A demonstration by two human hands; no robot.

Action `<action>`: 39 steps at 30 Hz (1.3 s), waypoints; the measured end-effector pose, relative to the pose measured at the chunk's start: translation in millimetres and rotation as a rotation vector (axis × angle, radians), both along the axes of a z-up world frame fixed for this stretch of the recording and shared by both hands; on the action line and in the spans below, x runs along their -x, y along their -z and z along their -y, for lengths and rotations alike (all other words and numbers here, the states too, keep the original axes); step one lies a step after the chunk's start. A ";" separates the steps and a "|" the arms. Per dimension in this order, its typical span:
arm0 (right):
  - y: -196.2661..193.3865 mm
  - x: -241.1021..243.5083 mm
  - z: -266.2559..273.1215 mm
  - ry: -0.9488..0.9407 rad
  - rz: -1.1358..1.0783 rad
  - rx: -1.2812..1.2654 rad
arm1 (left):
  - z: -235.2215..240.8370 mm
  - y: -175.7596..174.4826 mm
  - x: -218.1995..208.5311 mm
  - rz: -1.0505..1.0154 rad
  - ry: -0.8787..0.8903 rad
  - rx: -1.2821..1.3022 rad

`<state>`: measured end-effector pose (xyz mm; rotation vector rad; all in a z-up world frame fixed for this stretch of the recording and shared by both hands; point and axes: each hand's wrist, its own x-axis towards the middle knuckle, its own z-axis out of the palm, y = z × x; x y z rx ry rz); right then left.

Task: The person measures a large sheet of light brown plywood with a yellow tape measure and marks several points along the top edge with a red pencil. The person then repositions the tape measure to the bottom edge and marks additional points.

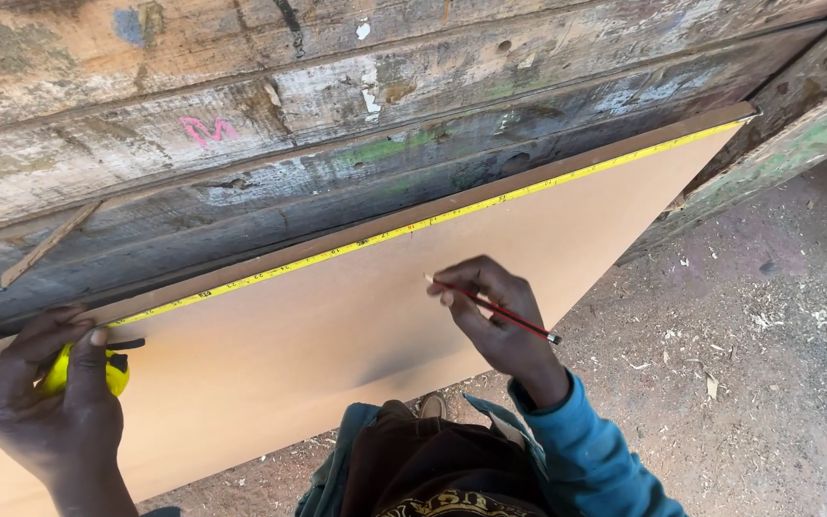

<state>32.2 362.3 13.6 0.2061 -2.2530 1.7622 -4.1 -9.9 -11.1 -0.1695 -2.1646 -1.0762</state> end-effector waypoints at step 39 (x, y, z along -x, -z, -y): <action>-5.1 45.5 5.7 0.121 -0.332 -0.222 | 3.2 3.0 1.9 0.064 0.081 -0.031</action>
